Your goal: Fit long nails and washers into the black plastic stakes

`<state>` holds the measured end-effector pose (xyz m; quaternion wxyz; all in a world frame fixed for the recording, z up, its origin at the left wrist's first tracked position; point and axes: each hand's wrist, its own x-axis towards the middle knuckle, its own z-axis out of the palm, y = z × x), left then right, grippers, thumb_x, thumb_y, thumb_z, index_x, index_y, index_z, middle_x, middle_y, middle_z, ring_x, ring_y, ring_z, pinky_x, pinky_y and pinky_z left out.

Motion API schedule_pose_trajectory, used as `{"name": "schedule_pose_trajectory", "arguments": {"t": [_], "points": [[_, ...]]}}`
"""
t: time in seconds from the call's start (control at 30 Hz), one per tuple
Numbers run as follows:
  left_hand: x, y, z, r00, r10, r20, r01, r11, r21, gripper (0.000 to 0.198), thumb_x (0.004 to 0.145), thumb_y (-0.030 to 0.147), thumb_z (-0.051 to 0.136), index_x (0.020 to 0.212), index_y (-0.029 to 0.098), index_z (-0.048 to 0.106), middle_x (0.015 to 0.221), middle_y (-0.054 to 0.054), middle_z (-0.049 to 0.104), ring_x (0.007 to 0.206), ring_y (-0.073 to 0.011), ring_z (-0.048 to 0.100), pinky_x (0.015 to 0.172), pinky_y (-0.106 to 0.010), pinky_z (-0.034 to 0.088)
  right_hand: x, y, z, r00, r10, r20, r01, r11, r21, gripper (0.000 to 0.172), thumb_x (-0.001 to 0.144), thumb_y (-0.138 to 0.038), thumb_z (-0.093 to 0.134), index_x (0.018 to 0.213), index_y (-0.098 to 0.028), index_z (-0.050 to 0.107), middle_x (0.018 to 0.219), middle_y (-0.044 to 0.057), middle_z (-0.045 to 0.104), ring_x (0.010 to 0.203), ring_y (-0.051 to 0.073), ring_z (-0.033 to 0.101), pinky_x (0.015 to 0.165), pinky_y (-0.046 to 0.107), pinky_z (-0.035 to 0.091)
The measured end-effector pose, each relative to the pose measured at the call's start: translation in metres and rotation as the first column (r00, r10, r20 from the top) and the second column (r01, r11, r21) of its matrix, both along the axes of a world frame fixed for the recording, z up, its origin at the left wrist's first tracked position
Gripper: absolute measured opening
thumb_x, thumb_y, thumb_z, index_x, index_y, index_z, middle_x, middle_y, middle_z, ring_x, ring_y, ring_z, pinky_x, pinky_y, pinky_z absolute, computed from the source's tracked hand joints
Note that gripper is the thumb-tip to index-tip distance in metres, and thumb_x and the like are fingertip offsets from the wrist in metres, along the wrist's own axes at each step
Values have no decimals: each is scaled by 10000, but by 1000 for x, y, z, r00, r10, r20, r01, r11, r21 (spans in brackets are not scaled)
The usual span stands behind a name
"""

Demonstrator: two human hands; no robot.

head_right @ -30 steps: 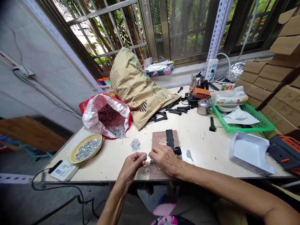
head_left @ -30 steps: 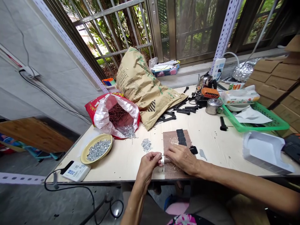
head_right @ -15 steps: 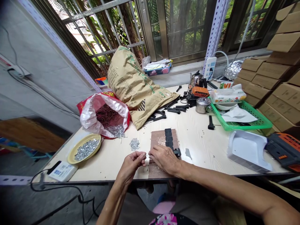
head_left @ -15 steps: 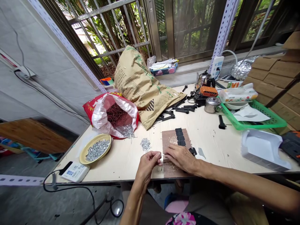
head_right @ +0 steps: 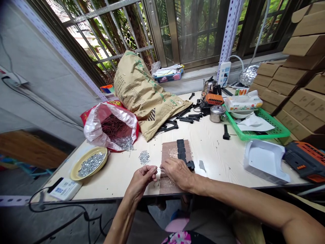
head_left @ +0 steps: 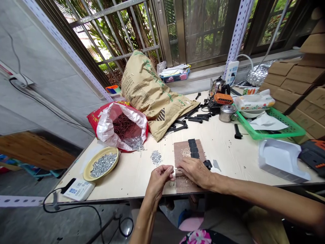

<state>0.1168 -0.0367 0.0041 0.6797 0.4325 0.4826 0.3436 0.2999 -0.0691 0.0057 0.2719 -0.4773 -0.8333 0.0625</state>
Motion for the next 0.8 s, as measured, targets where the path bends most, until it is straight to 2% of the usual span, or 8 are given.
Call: {"name": "schedule_pose_trajectory", "arguments": {"t": [0.2,0.33,0.47,0.53,0.6,0.67,0.73,0.8], "points": [[-2,0,2,999,-36,-3,35,998,-56,331,598,361,790,734,95,647,563,18,589,482,-60,514,528,-189,455,2,1,1,998,53,38,-55,998,38,173,924,-205,448,878,-169,611,832,49,531,754,152,501,665,245,398],[-1,-1,1,1000,-10,-13,9,998,-62,336,584,357,798,723,93,643,557,16,587,481,-60,513,527,-189,456,2,0,-1,998,-7,66,8,1000,-13,188,931,-206,439,876,-179,618,764,31,529,704,145,499,624,237,385],[7,-5,3,1000,16,10,-15,999,-33,321,620,361,774,758,100,648,596,11,589,518,-67,525,553,-196,463,8,-1,-1,999,3,-49,-6,998,-65,160,931,-209,446,947,-183,604,829,34,570,779,150,539,680,240,414],[12,-7,5,999,31,15,-31,1000,-1,365,671,390,729,889,106,660,692,-7,608,563,-75,536,580,-213,477,18,-1,2,993,-10,-114,2,997,-71,170,938,-218,435,970,-180,598,859,37,580,820,151,549,720,245,426],[15,-7,5,997,56,-57,-52,996,68,458,727,430,665,1068,127,628,802,-31,618,609,-94,556,603,-246,498,35,2,5,989,-57,-135,49,997,-67,193,947,-240,420,972,-188,605,891,40,577,830,146,548,721,242,430],[17,-7,1,971,91,-221,-44,977,208,490,767,452,606,1152,150,595,906,-64,627,710,-143,600,657,-293,519,57,9,5,986,-128,-107,123,991,-48,200,946,-261,428,971,-204,617,921,41,569,835,143,541,709,239,426],[20,-8,-7,908,133,-396,39,917,397,435,805,439,555,1141,168,608,1033,-101,629,908,-212,610,786,-366,514,79,22,0,981,-191,-37,190,982,-20,187,937,-266,451,952,-212,628,910,36,568,837,149,529,703,243,415],[27,-11,-20,833,173,-525,181,812,555,389,849,390,500,1166,186,597,1180,-118,597,1127,-257,525,948,-442,436,99,40,-7,975,-212,59,212,977,10,177,927,-262,470,908,-210,638,855,31,570,824,159,516,693,251,402]]}}
